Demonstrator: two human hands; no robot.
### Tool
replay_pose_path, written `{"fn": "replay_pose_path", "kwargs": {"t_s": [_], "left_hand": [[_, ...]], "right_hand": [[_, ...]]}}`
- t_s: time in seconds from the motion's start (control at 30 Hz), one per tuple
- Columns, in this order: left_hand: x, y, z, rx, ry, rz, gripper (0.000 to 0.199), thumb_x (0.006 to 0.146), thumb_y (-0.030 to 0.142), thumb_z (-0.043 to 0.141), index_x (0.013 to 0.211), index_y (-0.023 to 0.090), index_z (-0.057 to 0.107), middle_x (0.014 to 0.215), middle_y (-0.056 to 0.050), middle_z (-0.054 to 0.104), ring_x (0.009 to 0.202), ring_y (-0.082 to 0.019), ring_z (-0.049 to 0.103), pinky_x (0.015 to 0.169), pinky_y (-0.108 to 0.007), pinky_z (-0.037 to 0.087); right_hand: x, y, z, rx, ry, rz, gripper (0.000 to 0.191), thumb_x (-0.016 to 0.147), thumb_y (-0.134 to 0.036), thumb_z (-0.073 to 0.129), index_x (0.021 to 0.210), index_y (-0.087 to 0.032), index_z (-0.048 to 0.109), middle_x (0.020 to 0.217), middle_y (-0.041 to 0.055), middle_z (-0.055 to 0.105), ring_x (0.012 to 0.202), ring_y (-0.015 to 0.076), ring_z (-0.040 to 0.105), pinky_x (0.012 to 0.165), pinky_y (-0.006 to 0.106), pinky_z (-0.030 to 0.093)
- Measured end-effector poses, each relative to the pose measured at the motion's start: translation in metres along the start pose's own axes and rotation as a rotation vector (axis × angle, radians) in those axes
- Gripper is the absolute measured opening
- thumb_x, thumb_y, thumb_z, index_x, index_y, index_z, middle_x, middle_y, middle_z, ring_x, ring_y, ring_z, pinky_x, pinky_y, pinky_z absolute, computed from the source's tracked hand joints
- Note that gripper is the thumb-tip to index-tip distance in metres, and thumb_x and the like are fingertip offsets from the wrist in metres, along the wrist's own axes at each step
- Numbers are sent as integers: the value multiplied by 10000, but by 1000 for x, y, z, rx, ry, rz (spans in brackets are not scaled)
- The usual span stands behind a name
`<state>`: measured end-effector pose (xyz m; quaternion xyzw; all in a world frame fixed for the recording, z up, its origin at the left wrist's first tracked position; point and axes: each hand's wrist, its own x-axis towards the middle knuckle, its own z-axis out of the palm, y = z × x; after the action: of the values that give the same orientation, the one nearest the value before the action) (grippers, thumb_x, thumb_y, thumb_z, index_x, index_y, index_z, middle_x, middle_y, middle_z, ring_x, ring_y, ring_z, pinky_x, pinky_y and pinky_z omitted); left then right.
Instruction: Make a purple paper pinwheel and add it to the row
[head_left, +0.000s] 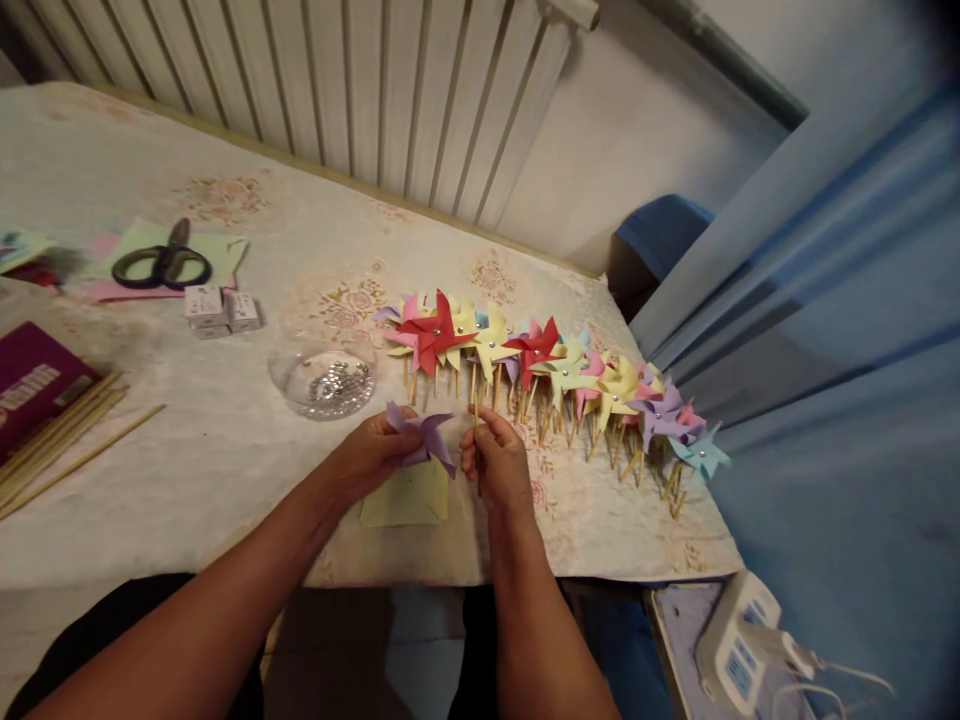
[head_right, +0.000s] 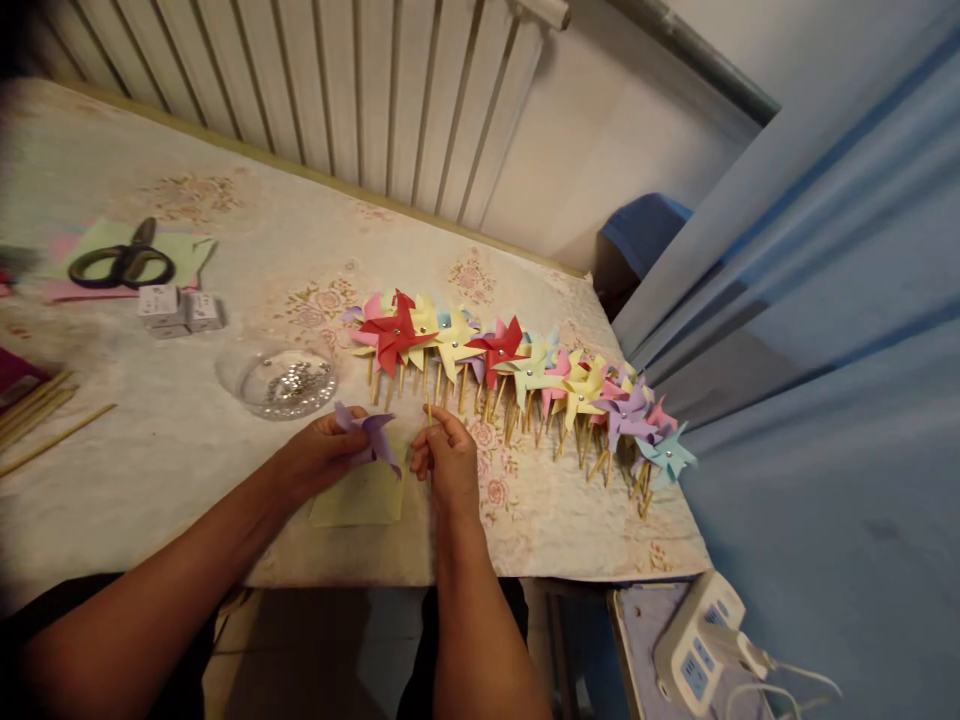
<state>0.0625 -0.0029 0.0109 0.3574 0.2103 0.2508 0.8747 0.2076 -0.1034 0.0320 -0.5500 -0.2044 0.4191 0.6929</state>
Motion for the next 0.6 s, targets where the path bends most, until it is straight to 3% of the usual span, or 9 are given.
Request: {"fn": "replay_pose_path", "kwargs": {"t_s": [0.23, 0.6], "left_hand": [[2, -2, -6, -55, 1, -9, 241, 591, 183, 868, 763, 136, 706, 702, -9, 669, 650, -120, 591, 640, -234, 433], [1, -2, -6, -56, -6, -9, 254, 578, 202, 876, 750, 120, 708, 671, -7, 651, 638, -110, 592, 621, -212, 439]], "right_hand": [[2, -1, 0, 21, 47, -23, 267, 671, -266, 655, 922, -176, 649, 652, -44, 635, 410, 67, 516, 363, 180, 327], [5, 7, -2, -40, 95, -13, 151, 722, -323, 649, 754, -188, 589, 512, -79, 534, 348, 43, 359, 345, 178, 181]]}}
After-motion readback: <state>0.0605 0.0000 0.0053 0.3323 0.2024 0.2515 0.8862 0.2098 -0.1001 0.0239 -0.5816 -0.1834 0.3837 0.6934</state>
